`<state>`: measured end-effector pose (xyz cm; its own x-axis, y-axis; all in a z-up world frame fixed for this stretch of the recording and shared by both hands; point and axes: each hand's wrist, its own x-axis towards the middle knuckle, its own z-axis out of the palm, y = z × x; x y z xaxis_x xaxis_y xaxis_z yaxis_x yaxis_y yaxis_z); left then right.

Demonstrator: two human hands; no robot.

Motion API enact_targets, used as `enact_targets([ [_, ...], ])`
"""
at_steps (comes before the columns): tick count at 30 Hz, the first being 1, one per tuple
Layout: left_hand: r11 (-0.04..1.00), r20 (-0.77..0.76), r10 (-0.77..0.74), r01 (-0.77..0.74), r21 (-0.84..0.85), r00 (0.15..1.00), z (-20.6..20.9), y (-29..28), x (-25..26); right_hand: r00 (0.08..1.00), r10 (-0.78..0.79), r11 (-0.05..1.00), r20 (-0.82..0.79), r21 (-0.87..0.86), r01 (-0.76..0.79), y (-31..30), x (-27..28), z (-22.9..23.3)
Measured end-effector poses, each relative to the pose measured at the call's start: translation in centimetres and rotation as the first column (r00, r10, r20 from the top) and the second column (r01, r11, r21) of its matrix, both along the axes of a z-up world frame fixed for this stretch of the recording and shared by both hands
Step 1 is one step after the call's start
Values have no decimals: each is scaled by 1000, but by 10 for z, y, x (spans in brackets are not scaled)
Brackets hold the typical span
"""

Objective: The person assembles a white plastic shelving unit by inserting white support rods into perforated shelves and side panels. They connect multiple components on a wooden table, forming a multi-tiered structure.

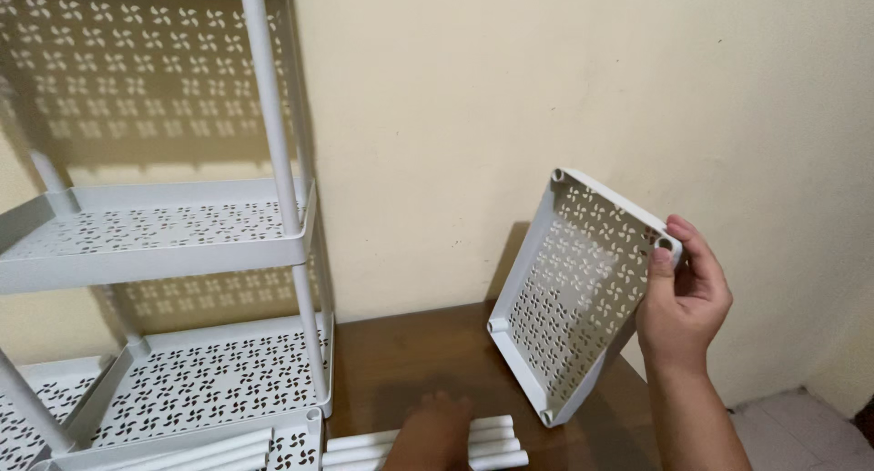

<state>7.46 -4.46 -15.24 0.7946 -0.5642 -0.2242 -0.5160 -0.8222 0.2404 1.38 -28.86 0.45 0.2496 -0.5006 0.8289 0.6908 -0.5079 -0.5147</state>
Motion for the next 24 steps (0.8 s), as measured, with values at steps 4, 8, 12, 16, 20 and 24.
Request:
enact_targets([
  [4, 1000, 21, -9, 10, -14, 1000, -7, -2, 3, 997, 59, 995, 42, 79, -62, -2, 5, -1],
  [8, 997, 18, -34, 35, -67, 999, 2, 2, -3, 996, 38, 959, -76, 283, -15, -2, 10, -4],
  [12, 977, -102, 76, -95, -192, 992, 39, 12, -12, 994, 103, 922, -29, 378, -84, -16, 31, -21],
  [16, 913, -125, 172, -206, -351, 977, 52, 7, -13, 989, 147, 917, 25, 372, -146, -33, 62, -49],
  [20, 898, -69, 261, -269, -349, 963, 39, 16, 1, 970, 244, 847, 12, 485, -219, -38, 82, -70],
  [24, 922, 50, 275, -249, -297, 960, 39, 44, 16, 939, 311, 760, -145, 631, -154, -36, 96, -100],
])
